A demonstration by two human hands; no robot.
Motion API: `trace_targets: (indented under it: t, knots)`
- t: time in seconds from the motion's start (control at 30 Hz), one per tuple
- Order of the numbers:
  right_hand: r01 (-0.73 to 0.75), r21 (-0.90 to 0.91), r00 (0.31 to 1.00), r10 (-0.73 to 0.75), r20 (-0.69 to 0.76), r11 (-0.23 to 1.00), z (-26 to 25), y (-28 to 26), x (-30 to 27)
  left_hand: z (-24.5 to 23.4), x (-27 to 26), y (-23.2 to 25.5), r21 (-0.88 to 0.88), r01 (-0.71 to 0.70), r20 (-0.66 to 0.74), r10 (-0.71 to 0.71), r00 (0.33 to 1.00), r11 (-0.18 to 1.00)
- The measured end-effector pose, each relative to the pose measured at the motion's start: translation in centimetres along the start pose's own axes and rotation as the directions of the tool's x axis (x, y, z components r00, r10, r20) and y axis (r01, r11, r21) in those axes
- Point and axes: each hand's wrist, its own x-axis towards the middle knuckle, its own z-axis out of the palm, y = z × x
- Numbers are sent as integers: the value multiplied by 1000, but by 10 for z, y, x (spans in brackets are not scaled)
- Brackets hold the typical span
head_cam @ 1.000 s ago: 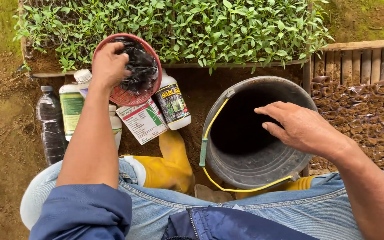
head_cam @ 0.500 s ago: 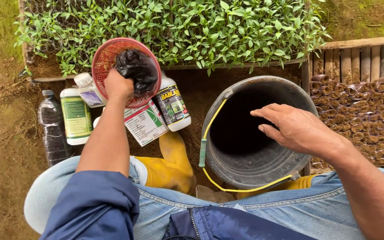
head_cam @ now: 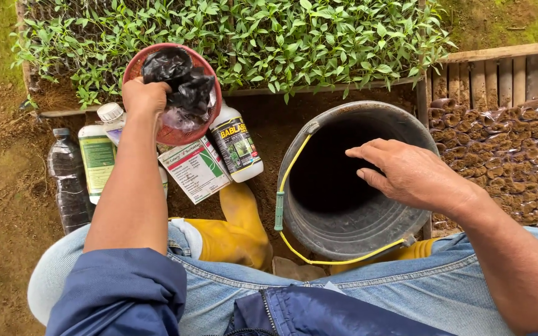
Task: Opening small seed packets and placing seeds or soil plugs into a seedling tray
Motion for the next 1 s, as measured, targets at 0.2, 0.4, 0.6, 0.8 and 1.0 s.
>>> trace_targets:
  t: [0.2, 0.4, 0.6, 0.8, 1.0]
  knots:
    - [46, -4, 998, -46, -31, 999, 3, 2, 2, -8, -27, 15, 194, -39, 303, -22, 953, 980]
    - [23, -3, 1000, -23, -4, 1000, 3, 2, 5, -12, -17, -1, -189, 83, 54, -75, 996, 978]
    - [7, 5, 1000, -7, 21, 1000, -1, -1, 6, -4, 34, -36, 431, -128, -6, 144, 990, 893]
    - [29, 19, 1000, -29, 4, 999, 2, 0, 10, 7, -12, -20, 520, -282, 117, 259, 959, 806]
    - [41, 13, 999, -41, 25, 999, 4, 0, 16, 57, -46, -36, 742, -308, 205, 236, 950, 596]
